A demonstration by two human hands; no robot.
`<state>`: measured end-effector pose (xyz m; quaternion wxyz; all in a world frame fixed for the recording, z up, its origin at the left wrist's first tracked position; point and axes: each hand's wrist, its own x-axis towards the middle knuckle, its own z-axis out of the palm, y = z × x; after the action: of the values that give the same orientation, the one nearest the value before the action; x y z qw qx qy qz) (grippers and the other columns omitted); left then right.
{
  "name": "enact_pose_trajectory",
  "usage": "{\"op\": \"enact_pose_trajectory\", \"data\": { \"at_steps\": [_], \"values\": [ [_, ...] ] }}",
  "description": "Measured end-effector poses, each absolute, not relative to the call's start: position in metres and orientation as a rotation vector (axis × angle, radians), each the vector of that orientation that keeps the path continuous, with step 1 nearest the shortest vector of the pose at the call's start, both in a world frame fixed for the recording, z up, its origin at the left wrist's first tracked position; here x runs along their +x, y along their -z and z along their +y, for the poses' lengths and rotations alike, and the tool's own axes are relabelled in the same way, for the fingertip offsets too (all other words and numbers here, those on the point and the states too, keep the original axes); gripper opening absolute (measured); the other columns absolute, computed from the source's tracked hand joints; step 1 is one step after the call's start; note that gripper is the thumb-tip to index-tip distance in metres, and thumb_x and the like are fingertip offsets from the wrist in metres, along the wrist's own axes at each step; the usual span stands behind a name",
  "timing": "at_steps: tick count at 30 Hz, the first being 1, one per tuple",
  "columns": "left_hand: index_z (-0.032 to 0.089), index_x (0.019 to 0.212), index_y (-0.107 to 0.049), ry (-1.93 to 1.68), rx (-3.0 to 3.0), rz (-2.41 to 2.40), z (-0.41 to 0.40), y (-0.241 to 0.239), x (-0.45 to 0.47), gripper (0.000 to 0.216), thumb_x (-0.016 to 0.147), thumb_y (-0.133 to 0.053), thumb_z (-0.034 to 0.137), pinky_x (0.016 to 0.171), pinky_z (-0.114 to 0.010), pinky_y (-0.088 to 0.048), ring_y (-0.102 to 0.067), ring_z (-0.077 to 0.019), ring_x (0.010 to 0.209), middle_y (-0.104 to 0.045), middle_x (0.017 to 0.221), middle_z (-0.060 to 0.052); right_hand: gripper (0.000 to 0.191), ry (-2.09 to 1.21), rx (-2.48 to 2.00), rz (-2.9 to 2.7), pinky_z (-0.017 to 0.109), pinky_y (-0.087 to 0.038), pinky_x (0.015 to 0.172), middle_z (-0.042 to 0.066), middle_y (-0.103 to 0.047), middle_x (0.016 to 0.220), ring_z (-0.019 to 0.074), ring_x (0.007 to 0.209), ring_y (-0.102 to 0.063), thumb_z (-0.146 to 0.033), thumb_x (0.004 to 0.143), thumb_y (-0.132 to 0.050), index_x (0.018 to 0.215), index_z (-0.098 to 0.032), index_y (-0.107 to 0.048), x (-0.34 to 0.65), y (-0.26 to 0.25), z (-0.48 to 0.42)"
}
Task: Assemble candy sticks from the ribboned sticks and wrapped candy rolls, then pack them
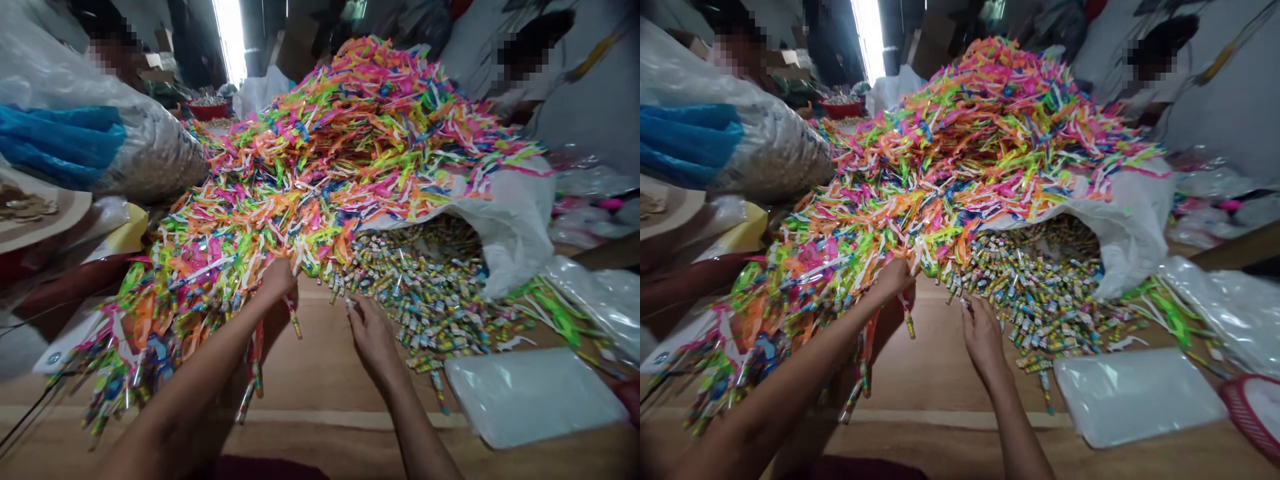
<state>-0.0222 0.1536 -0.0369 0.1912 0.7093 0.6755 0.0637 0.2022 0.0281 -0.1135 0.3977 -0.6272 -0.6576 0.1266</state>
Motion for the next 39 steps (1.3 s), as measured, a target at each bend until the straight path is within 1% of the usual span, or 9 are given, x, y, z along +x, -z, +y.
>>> {"op": "enact_pose_trajectory", "data": {
  "at_steps": [6,10,13,16,21,25,29,33,39],
  "values": [
    [0.018,0.088,-0.069,-0.539,1.925,1.582,0.124,0.026,-0.033,0.011,0.079,-0.072,0.026,0.059,-0.029,-0.034,-0.061,-0.0197,0.066,-0.070,0.075,-0.005,0.023,-0.631,-1.454,-1.375,0.040,-0.055,0.090,0.009,-0.066,0.113,0.0236,0.099,-0.066,-0.033,0.100,-0.054,0.119,-0.025,-0.063,0.169,0.087,0.021],
    [0.021,0.085,-0.076,-0.368,1.887,1.216,0.096,0.012,-0.035,0.013,0.073,-0.071,0.023,0.053,-0.027,-0.028,-0.056,-0.0174,0.053,-0.064,0.059,0.001,0.031,-0.626,-1.427,-1.213,0.040,-0.051,0.097,0.008,-0.067,0.124,0.0231,0.107,-0.064,-0.040,0.098,-0.061,0.126,-0.026,-0.063,0.164,0.070,0.025],
    [0.022,0.086,-0.079,-0.278,1.878,1.065,0.081,0.004,-0.038,0.016,0.074,-0.071,0.027,0.051,-0.026,-0.025,-0.052,-0.0153,0.051,-0.062,0.056,0.002,0.031,-0.711,-1.428,-1.197,0.037,-0.051,0.091,0.006,-0.072,0.111,0.0230,0.099,-0.065,-0.045,0.093,-0.068,0.116,-0.024,-0.071,0.171,0.060,0.024],
    [0.021,0.093,-0.080,-0.427,1.779,1.095,0.079,0.003,-0.042,0.025,0.070,-0.076,0.030,0.052,-0.025,-0.027,-0.048,-0.0140,0.052,-0.058,0.056,0.004,0.027,-0.782,-1.455,-1.147,0.035,-0.050,0.082,0.003,-0.073,0.093,0.0214,0.086,-0.064,-0.047,0.090,-0.070,0.102,-0.023,-0.074,0.175,0.055,0.019],
    [0.018,0.083,-0.074,-1.037,1.101,1.118,0.080,0.012,-0.038,0.035,0.060,-0.091,0.037,0.064,-0.024,-0.041,-0.056,-0.0125,0.064,-0.066,0.070,0.002,0.034,-0.868,-1.374,-0.932,0.031,-0.051,0.072,0.003,-0.072,0.088,0.0187,0.078,-0.063,-0.050,0.081,-0.078,0.096,-0.021,-0.071,0.158,0.057,0.015],
    [0.016,0.080,-0.077,-1.017,0.867,1.017,0.065,0.018,-0.018,0.041,0.054,-0.098,0.040,0.068,-0.027,-0.048,-0.062,-0.0151,0.070,-0.073,0.075,-0.003,0.032,-0.967,-1.309,-0.920,0.029,-0.052,0.069,0.002,-0.072,0.085,0.0179,0.075,-0.063,-0.051,0.084,-0.077,0.096,-0.022,-0.070,0.133,0.058,0.014],
    [0.016,0.078,-0.078,-1.063,0.752,0.947,0.054,0.021,-0.001,0.045,0.052,-0.100,0.045,0.069,-0.027,-0.050,-0.064,-0.0154,0.069,-0.072,0.072,-0.003,0.032,-0.995,-1.291,-1.011,0.034,-0.056,0.082,0.004,-0.074,0.100,0.0207,0.090,-0.068,-0.050,0.093,-0.070,0.110,-0.023,-0.071,0.124,0.059,0.010],
    [0.014,0.067,-0.071,-1.091,0.728,1.081,0.056,0.024,0.001,0.050,0.049,-0.099,0.051,0.057,-0.024,-0.045,-0.057,-0.0113,0.057,-0.066,0.061,-0.001,0.032,-0.773,-1.383,-1.192,0.041,-0.054,0.098,0.009,-0.071,0.121,0.0252,0.111,-0.066,-0.044,0.100,-0.062,0.125,-0.028,-0.073,0.130,0.057,0.003],
    [0.014,0.062,-0.071,-1.036,0.814,1.168,0.055,0.021,0.001,0.053,0.053,-0.093,0.061,0.051,-0.026,-0.044,-0.055,-0.0128,0.049,-0.067,0.056,-0.004,0.028,-0.834,-1.341,-1.176,0.040,-0.058,0.095,0.007,-0.077,0.115,0.0238,0.101,-0.072,-0.035,0.095,-0.070,0.121,-0.027,-0.074,0.128,0.060,0.000]
  ]
}}
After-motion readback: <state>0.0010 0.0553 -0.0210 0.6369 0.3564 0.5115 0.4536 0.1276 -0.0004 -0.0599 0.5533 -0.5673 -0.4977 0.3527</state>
